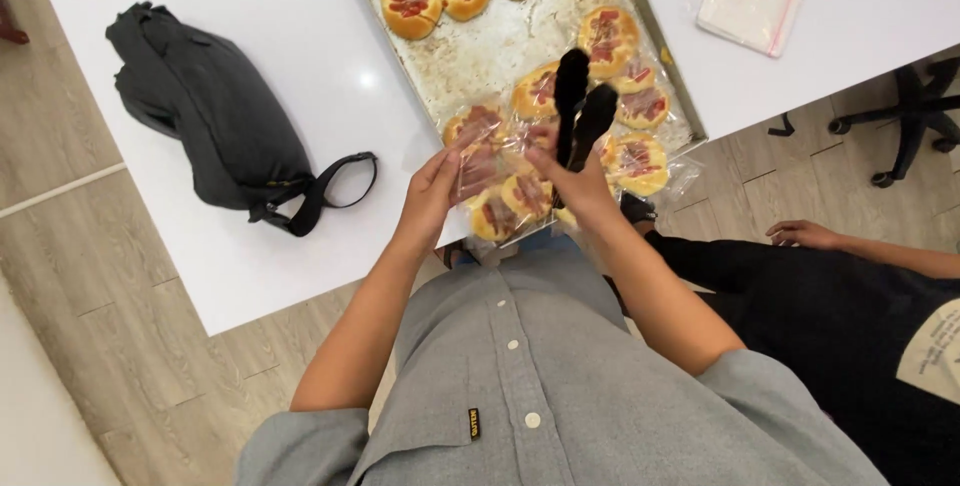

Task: The person uses tongs to pick up baked buns from a tray and places them into clear plastic bags. They repeat this process for multiple buns, arranging the packaged buns on the table.

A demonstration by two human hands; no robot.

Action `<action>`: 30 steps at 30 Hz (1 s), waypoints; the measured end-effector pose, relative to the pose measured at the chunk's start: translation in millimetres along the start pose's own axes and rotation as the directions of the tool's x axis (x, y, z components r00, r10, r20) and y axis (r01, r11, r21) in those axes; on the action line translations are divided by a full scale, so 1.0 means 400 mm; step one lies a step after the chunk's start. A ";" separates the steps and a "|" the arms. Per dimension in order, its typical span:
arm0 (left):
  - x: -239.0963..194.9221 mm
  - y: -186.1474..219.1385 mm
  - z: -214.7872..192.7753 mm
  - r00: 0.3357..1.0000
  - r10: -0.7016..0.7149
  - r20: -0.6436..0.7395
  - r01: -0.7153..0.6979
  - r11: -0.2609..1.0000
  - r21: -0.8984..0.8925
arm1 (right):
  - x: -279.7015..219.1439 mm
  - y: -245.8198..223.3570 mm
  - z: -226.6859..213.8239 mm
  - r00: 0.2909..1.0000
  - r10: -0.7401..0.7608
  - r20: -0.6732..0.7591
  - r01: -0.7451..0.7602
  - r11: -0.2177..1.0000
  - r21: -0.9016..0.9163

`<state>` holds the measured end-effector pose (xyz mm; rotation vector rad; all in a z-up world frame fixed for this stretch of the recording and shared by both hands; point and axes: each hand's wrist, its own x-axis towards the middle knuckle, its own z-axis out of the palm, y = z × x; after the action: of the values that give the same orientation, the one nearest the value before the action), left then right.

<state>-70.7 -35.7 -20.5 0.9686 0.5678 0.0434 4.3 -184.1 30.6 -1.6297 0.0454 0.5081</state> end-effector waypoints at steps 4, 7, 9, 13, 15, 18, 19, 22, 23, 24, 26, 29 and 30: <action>-0.012 0.012 -0.077 0.996 -0.039 0.080 0.037 0.999 0.022 | -0.010 0.048 0.044 0.988 0.136 0.076 -0.154 0.934 0.322; -0.052 0.081 -0.056 0.985 -0.017 0.169 0.001 0.995 0.095 | -0.008 0.072 0.065 0.993 -0.038 0.111 0.004 0.957 0.289; -0.058 0.083 -0.064 0.987 -0.027 0.160 0.034 0.998 -0.047 | -0.002 0.075 0.082 0.993 -0.110 0.047 0.094 0.960 0.264; -0.062 0.023 -0.042 0.997 -0.034 0.065 0.055 0.934 -0.352 | -0.031 0.115 0.128 0.979 -0.189 -0.074 0.202 0.943 0.264; -0.022 -0.037 -0.046 0.998 -0.024 -0.052 0.005 0.940 -0.340 | -0.028 0.132 0.137 0.968 -0.226 -0.109 0.246 0.942 0.230; -0.011 -0.012 -0.054 0.996 0.001 -0.091 -0.022 0.971 -0.239 | -0.031 0.133 0.114 0.981 -0.191 0.016 0.185 0.963 0.197; -0.010 -0.014 -0.061 0.995 -0.006 -0.095 -0.016 0.971 -0.239 | -0.050 0.149 0.085 0.983 -0.184 0.016 0.177 0.964 0.197; 0.017 0.021 -0.080 0.986 0.070 -0.149 -0.101 0.972 -0.214 | -0.072 0.147 0.042 0.959 -0.106 0.262 0.093 0.994 0.063; 0.025 0.035 -0.082 0.982 0.103 -0.161 -0.135 0.970 -0.201 | -0.086 0.131 0.043 0.949 -0.054 0.312 0.052 0.999 0.015; 0.025 0.038 -0.079 0.978 0.122 -0.167 -0.153 0.970 -0.188 | -0.112 0.119 0.034 0.937 0.010 0.348 0.004 0.999 -0.039; 0.020 0.053 -0.059 0.975 0.156 -0.159 -0.179 0.974 -0.142 | -0.123 0.124 0.040 0.942 0.060 0.329 -0.028 0.994 -0.103; 0.011 0.049 -0.021 0.977 0.191 -0.093 -0.201 0.972 -0.118 | -0.100 0.178 0.016 0.955 0.090 0.281 -0.059 0.992 -0.115; 0.013 0.051 -0.008 0.979 0.199 -0.045 -0.203 0.969 -0.140 | -0.079 0.201 0.006 0.962 0.071 0.264 -0.056 0.996 -0.064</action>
<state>-63.6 -20.0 -8.0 0.8828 0.4856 0.2773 -50.8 -201.0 -33.6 -1.6055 -0.1191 0.7807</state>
